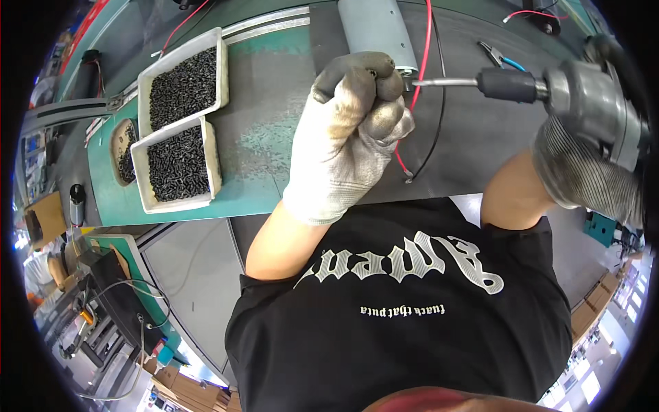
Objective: Assemble components such as fan blades and housings onto electric motors using an electric screwdriver and pliers at a manual assembly station.
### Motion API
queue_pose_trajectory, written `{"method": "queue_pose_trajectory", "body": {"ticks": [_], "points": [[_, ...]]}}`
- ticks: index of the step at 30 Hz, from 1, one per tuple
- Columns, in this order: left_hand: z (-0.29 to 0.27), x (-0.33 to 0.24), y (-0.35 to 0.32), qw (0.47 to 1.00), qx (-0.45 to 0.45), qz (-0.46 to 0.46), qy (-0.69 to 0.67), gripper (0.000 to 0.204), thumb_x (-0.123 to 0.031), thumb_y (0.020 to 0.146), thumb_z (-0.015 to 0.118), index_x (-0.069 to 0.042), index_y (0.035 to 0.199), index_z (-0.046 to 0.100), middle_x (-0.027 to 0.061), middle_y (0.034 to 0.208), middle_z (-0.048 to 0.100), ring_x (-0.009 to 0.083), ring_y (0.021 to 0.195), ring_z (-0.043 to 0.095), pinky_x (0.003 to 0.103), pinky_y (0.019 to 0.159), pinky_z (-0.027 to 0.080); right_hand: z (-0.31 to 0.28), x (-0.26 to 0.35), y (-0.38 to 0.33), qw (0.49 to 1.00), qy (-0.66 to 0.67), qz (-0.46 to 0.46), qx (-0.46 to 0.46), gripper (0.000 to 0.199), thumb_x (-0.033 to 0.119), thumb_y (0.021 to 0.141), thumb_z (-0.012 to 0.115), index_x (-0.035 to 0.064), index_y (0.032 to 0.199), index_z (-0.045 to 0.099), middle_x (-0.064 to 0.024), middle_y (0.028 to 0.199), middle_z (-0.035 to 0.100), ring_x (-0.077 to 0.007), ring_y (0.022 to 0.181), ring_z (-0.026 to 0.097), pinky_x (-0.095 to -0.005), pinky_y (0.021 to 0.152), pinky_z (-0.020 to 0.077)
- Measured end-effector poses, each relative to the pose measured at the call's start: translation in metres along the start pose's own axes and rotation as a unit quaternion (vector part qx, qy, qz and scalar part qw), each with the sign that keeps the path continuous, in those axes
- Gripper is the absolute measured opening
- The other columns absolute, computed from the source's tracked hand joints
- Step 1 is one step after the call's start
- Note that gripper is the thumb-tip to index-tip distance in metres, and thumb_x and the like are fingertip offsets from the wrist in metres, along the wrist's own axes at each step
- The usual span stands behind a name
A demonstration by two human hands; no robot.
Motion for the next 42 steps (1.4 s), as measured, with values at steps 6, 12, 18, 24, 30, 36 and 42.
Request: {"method": "queue_pose_trajectory", "body": {"ticks": [6, 12, 18, 24, 30, 36, 42], "points": [[-0.005, 0.017, -0.006, 0.995, -0.034, -0.045, -0.078, 0.03, -0.03, 0.093, 0.066, -0.004, 0.108, 0.061, 0.0018, 0.086, 0.056, 0.0074, 0.064, 0.047, 0.025, 0.062, 0.04, 0.016, -0.005, -0.006, 1.0, 0.023, 0.003, 0.02, 0.034, 0.008, 0.081, 0.055, -0.0028, 0.114, 0.052, -0.0152, 0.112, 0.052, -0.0223, 0.096, 0.052, -0.0379, 0.085, 0.0494], [-0.008, 0.023, -0.012, 0.997, -0.071, -0.03, -0.022, 0.032, -0.035, 0.095, 0.062, -0.006, 0.106, 0.06, -0.0006, 0.082, 0.05, 0.005, 0.058, 0.038, 0.022, 0.057, 0.034, 0.015, -0.011, -0.007, 0.997, 0.06, 0.023, 0.041, 0.035, 0.007, 0.083, 0.053, -0.0053, 0.116, 0.05, -0.0191, 0.117, 0.051, -0.0236, 0.097, 0.051, -0.0374, 0.083, 0.05], [-0.017, 0.021, -0.024, 0.981, -0.141, 0.009, 0.135, 0.025, -0.024, 0.092, 0.068, 0.0, 0.1, 0.063, 0.0028, 0.076, 0.059, 0.0072, 0.056, 0.05, 0.023, 0.055, 0.041, 0.008, -0.005, -0.006, 0.993, 0.096, 0.047, 0.056, 0.035, 0.006, 0.085, 0.051, -0.0077, 0.117, 0.049, -0.0229, 0.122, 0.05, -0.0249, 0.099, 0.051, -0.0369, 0.082, 0.0506], [-0.034, 0.041, -0.053, 0.949, -0.215, -0.232, 0.002, 0.032, -0.037, 0.098, 0.056, -0.007, 0.087, 0.052, -0.0012, 0.065, 0.046, 0.0085, 0.052, 0.044, 0.024, 0.049, 0.035, 0.027, -0.031, -0.01, 0.988, 0.125, 0.065, 0.06, 0.036, 0.006, 0.087, 0.049, -0.0101, 0.119, 0.048, -0.0267, 0.127, 0.049, -0.0262, 0.1, 0.05, -0.0365, 0.081, 0.0512], [-0.046, 0.041, -0.036, 0.909, -0.324, -0.247, 0.088, 0.024, -0.032, 0.1, 0.052, -0.008, 0.101, 0.056, 0.0031, 0.083, 0.056, 0.0093, 0.056, 0.045, 0.026, 0.054, 0.039, 0.027, -0.033, -0.004, 0.933, -0.258, -0.064, -0.241, 0.042, 0.01, 0.092, 0.054, 0.0012, 0.132, 0.043, -0.0106, 0.12, 0.054, -0.0212, 0.107, 0.053, -0.0315, 0.086, 0.048], [-0.037, 0.06, -0.036, 0.933, -0.302, -0.191, 0.043, 0.026, -0.024, 0.095, 0.06, -0.001, 0.106, 0.054, 0.0038, 0.08, 0.061, 0.0093, 0.058, 0.056, 0.024, 0.053, 0.047, 0.006, -0.03, -0.021, 0.958, -0.217, -0.037, -0.185, 0.043, 0.009, 0.091, 0.054, 0.0032, 0.133, 0.043, -0.0106, 0.122, 0.053, -0.0216, 0.107, 0.053, -0.032, 0.085, 0.0472], [-0.046, 0.071, -0.027, 0.902, -0.333, -0.129, 0.241, 0.023, -0.014, 0.093, 0.064, 0.002, 0.107, 0.054, 0.0064, 0.082, 0.065, 0.0087, 0.061, 0.06, 0.023, 0.055, 0.049, -0.048, -0.033, -0.014, 0.994, 0.058, 0.053, -0.075, 0.036, 0.007, 0.087, 0.05, -0.0093, 0.119, 0.049, -0.0272, 0.131, 0.044, -0.0258, 0.099, 0.049, -0.0378, 0.08, 0.051]]}}
Point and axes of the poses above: each hand's wrist, its own y-axis towards the middle knuckle, its own z-axis out of the palm, x = y × z, the point moved 3 cm from there along y, towards the middle knuckle
